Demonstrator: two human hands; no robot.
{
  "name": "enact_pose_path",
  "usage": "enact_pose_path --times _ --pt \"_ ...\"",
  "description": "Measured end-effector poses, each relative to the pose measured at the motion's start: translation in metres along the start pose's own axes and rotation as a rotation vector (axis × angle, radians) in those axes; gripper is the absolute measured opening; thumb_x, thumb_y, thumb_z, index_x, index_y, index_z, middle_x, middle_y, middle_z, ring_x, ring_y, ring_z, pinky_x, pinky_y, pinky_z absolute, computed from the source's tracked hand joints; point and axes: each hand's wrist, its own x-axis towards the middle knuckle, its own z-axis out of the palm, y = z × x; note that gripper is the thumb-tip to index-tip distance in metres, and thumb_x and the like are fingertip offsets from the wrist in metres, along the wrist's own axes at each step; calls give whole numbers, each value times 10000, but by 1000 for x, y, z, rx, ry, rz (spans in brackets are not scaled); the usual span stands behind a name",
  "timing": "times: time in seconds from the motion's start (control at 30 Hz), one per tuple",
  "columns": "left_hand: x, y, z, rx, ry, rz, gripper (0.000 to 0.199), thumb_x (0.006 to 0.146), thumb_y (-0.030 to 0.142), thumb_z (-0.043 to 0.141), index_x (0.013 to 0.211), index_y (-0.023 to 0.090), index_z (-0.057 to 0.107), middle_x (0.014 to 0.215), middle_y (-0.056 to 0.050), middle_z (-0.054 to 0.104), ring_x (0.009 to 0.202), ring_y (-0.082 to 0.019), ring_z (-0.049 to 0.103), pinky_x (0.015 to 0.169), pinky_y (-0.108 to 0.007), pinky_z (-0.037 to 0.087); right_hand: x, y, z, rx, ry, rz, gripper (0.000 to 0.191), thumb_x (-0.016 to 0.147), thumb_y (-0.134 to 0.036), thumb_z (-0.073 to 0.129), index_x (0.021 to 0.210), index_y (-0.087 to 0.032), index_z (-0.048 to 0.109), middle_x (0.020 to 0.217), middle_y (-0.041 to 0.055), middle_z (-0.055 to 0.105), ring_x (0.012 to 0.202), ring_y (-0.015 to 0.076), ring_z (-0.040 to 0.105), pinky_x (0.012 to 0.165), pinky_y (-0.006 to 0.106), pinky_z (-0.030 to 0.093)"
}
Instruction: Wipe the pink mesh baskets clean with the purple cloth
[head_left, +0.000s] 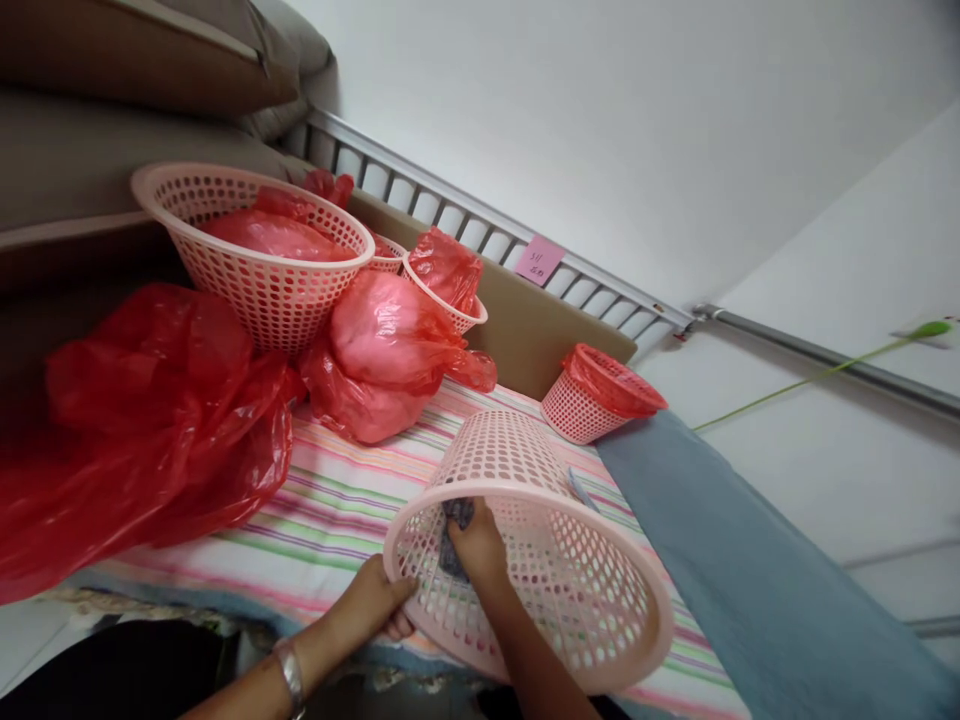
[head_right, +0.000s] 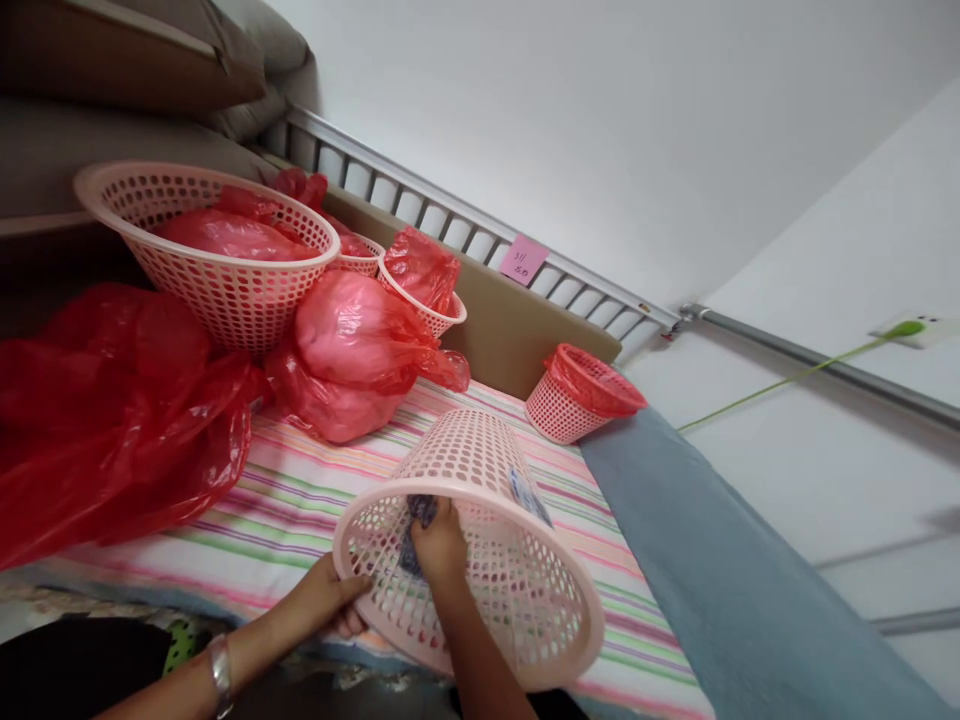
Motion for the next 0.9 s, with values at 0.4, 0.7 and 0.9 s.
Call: enact_pose_path --times 0.4,0.7,0.9 --pt "-1 14 -3 286 114 198 357 745 461 480 703 126 597 465 -8 557 404 -149 522 414 -230 382 -69 8 1 86 -46 -134 434 719 -275 522 1144 -192 490 1115 100 595 1027 237 581 839 306 437" --pt "-6 32 -15 358 163 310 310 765 341 482 700 97 662 642 -62 665 614 -194 593 561 -252 420 50 -2 -3 -23 5 -54 422 837 -396 449 1190 -208 582 1259 95 572 1209 263 476 994 349 346" --pt "-8 35 -15 226 172 317 314 768 394 533 807 113 667 755 -75 703 701 -200 629 614 -253 465 77 -5 1 -22 -14 -31 435 849 -420 458 1217 -222 576 1267 91 570 1217 266 470 1011 358 332"
